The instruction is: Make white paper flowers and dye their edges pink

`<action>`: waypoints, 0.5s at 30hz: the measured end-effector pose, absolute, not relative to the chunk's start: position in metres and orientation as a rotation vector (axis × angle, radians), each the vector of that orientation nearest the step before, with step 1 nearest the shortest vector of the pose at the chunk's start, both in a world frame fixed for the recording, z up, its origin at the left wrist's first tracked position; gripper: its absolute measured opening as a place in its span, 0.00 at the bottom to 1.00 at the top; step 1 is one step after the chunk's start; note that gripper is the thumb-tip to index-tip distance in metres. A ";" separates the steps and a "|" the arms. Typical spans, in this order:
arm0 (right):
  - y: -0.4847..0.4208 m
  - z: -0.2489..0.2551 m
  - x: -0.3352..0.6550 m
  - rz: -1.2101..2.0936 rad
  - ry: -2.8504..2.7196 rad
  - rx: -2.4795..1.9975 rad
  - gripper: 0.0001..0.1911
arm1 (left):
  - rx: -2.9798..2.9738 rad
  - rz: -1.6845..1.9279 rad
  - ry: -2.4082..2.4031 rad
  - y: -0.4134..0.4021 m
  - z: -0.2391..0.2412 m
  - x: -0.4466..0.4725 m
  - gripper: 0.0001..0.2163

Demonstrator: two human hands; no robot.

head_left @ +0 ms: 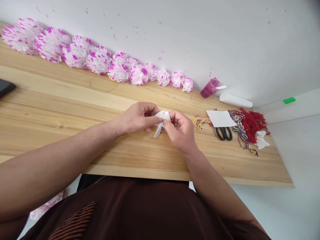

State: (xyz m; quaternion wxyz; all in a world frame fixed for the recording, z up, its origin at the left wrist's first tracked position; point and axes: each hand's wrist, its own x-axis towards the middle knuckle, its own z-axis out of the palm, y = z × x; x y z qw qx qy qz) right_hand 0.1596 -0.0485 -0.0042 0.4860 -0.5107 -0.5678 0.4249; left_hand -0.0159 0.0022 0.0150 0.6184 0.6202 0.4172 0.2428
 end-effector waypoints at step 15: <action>-0.053 -0.006 0.162 0.811 -1.520 -1.371 0.06 | 1.404 0.566 0.980 0.004 0.015 -0.018 0.05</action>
